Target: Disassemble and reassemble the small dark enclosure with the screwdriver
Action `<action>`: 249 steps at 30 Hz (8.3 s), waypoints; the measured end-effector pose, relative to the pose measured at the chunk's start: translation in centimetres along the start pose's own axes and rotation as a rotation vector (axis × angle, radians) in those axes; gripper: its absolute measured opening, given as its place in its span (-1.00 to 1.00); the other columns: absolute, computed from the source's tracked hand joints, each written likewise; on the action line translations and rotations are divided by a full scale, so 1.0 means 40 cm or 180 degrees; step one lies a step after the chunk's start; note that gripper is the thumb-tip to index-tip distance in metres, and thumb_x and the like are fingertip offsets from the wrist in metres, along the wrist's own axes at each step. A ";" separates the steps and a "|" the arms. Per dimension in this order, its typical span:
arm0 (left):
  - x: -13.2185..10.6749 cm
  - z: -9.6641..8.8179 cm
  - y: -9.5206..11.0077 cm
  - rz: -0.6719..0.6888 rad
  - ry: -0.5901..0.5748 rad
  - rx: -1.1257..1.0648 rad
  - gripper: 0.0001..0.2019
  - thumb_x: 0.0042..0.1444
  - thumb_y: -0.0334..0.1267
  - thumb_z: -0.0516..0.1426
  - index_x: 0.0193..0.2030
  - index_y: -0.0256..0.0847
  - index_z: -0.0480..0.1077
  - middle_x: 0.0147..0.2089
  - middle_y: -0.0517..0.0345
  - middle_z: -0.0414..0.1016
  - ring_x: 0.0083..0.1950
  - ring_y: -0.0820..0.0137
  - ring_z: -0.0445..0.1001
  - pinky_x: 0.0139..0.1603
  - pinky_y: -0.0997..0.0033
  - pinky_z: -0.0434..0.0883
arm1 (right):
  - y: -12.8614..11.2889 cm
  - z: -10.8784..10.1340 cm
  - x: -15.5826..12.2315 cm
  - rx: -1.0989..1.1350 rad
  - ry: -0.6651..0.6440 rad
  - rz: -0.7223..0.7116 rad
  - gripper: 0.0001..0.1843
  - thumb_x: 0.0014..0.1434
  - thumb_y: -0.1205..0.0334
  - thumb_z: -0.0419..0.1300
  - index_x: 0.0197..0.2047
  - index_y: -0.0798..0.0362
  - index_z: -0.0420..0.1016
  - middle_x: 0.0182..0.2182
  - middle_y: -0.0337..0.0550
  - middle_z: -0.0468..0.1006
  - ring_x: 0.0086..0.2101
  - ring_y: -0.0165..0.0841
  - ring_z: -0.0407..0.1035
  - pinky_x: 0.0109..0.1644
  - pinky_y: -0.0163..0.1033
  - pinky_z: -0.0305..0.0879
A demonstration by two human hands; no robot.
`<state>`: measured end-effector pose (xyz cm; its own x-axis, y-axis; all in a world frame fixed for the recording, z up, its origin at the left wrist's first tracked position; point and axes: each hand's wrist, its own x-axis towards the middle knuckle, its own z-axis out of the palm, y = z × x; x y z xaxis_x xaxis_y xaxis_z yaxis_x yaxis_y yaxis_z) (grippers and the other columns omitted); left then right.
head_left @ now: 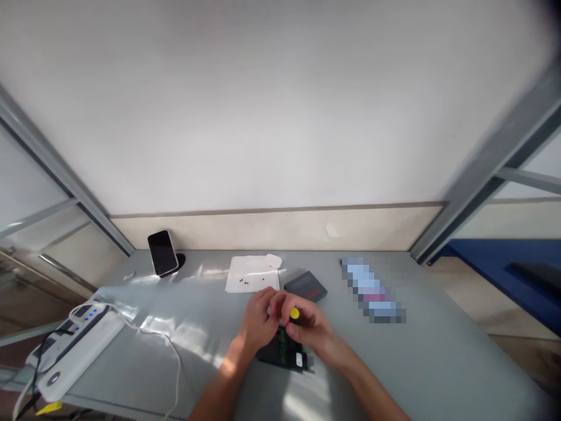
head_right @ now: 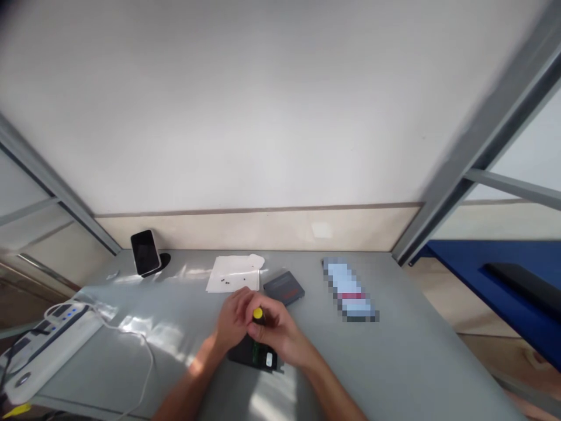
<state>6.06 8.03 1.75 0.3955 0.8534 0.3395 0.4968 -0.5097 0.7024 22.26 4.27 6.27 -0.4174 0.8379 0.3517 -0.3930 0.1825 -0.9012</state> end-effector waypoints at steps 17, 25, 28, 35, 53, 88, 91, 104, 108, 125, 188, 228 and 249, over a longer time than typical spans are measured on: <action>0.009 0.016 -0.009 -0.0232 -0.0085 -0.0261 -0.79 0.18 -0.27 0.14 -0.47 -0.14 0.26 -0.42 0.19 0.40 -0.35 0.34 0.37 -0.30 0.38 0.23 | -0.001 -0.010 0.000 0.0325 0.0168 0.0073 -0.73 0.32 -0.07 0.34 -0.19 -0.05 0.52 -0.28 -0.17 0.49 -0.25 -0.27 0.35 -0.08 -0.16 0.24; 0.008 0.035 -0.006 -0.0506 0.0200 -0.0399 -0.61 0.43 -0.16 0.00 -0.45 -0.16 0.35 -0.47 0.20 0.41 -0.40 0.37 0.35 -0.33 0.39 0.22 | 0.003 -0.036 -0.002 0.0356 0.0631 0.0165 -0.67 0.36 -0.16 0.25 -0.17 -0.06 0.42 -0.41 -0.27 0.33 -0.40 -0.33 0.20 -0.25 -0.21 0.17; 0.007 0.039 -0.012 -0.0582 0.0253 -0.0617 -0.63 0.41 -0.19 0.01 -0.45 -0.17 0.36 -0.46 0.20 0.43 -0.39 0.38 0.35 -0.32 0.39 0.23 | -0.005 -0.032 0.000 0.0067 0.0588 0.0180 -0.54 0.41 -0.25 0.11 -0.12 -0.03 0.54 -0.38 -0.20 0.35 -0.33 -0.27 0.25 -0.19 -0.18 0.22; 0.010 0.036 -0.007 -0.0620 0.0311 -0.0664 -0.67 0.38 -0.17 0.02 -0.44 -0.16 0.31 -0.48 0.26 0.30 -0.41 0.39 0.26 -0.36 0.40 0.15 | -0.039 -0.044 0.006 -0.1418 0.0485 -0.0295 -0.67 0.44 -0.08 0.16 -0.09 -0.08 0.65 -0.15 -0.09 0.46 -0.10 -0.19 0.40 -0.03 -0.18 0.33; 0.030 0.013 -0.048 -0.1314 0.1741 -0.0798 -0.56 0.36 0.05 -0.02 -0.40 -0.15 0.45 -0.42 0.20 0.40 -0.35 0.34 0.39 -0.30 0.41 0.30 | 0.050 -0.103 0.002 -0.2419 0.2781 0.0229 -0.47 0.36 -0.26 0.10 0.00 0.03 0.56 -0.38 -0.13 0.64 -0.46 -0.26 0.47 -0.35 -0.22 0.38; 0.026 -0.026 -0.110 -0.0531 0.0979 -0.0235 -0.78 0.37 -0.14 0.13 -0.04 -0.09 0.59 -0.20 0.11 0.54 -0.23 0.33 0.44 -0.14 0.36 0.43 | 0.083 -0.107 0.018 -0.1897 0.2719 0.0042 -0.36 0.25 -0.39 0.18 -0.05 0.06 0.56 -0.45 -0.13 0.60 -0.46 -0.23 0.44 -0.39 -0.19 0.38; 0.026 -0.026 -0.110 -0.0541 0.0946 -0.0319 -0.76 0.37 -0.11 0.13 -0.07 -0.11 0.61 -0.20 0.11 0.53 -0.25 0.34 0.44 -0.18 0.38 0.43 | 0.084 -0.115 0.016 -0.1914 0.2739 0.0041 -0.36 0.27 -0.39 0.16 -0.04 0.07 0.55 -0.42 -0.11 0.61 -0.44 -0.22 0.46 -0.37 -0.19 0.40; 0.030 -0.036 -0.100 -0.0542 0.1092 -0.0383 -0.77 0.35 -0.07 0.16 -0.13 -0.11 0.60 -0.20 0.15 0.54 -0.33 0.39 0.42 -0.20 0.39 0.42 | 0.066 -0.119 0.013 -0.1818 0.2881 0.0030 -0.39 0.27 -0.38 0.16 -0.05 0.04 0.52 -0.52 -0.22 0.50 -0.54 -0.26 0.39 -0.48 -0.21 0.32; 0.032 -0.036 -0.104 -0.0541 0.1132 -0.0351 -0.80 0.33 -0.10 0.18 -0.15 -0.11 0.60 -0.22 0.16 0.54 -0.34 0.40 0.43 -0.19 0.39 0.43 | 0.059 -0.120 0.015 -0.1711 0.2911 -0.0019 -0.43 0.27 -0.35 0.18 -0.07 0.03 0.51 -0.54 -0.24 0.48 -0.54 -0.25 0.40 -0.47 -0.20 0.34; 0.028 -0.036 -0.105 -0.0449 0.0987 -0.0270 -0.82 0.32 -0.14 0.19 -0.16 -0.13 0.59 -0.23 0.17 0.51 -0.32 0.39 0.43 -0.15 0.38 0.42 | 0.064 -0.120 0.016 -0.1937 0.2882 0.0003 -0.42 0.27 -0.34 0.17 -0.07 0.05 0.53 -0.54 -0.22 0.51 -0.53 -0.26 0.40 -0.43 -0.20 0.35; 0.018 -0.054 -0.043 -0.0301 0.0354 -0.0969 -0.58 0.48 -0.02 -0.02 -0.08 -0.16 0.61 -0.15 0.06 0.58 -0.18 0.31 0.47 -0.07 0.34 0.38 | 0.060 -0.078 0.004 -0.2527 0.2083 -0.0337 -0.67 0.34 -0.04 0.19 -0.03 0.01 0.57 -0.52 -0.25 0.51 -0.52 -0.30 0.39 -0.43 -0.24 0.40; 0.019 -0.073 -0.056 -0.0792 -0.0156 -0.3200 -0.45 0.08 0.27 0.29 -0.14 -0.25 0.57 -0.17 -0.08 0.60 -0.11 0.12 0.56 -0.02 0.11 0.50 | 0.036 0.017 0.131 -0.1838 0.0849 -0.0480 -0.74 0.20 0.19 0.35 -0.28 -0.07 0.29 -0.19 -0.20 0.50 -0.16 -0.26 0.43 -0.01 -0.16 0.39; 0.023 -0.043 -0.086 -0.0669 -0.0728 -0.3406 -0.61 0.10 0.08 0.41 -0.27 -0.26 0.57 -0.34 0.12 0.50 -0.27 0.34 0.44 -0.12 0.31 0.43 | 0.044 0.006 0.091 -0.1432 0.0768 -0.0145 -0.67 0.35 -0.08 0.24 0.02 -0.05 0.53 -0.21 -0.13 0.58 -0.30 -0.28 0.45 -0.21 -0.18 0.42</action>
<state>3.38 10.74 0.74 0.5694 0.8154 0.1046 -0.3079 0.0936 0.9468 19.85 7.50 6.04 -0.1862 0.9092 0.3724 0.0075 0.3804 -0.9248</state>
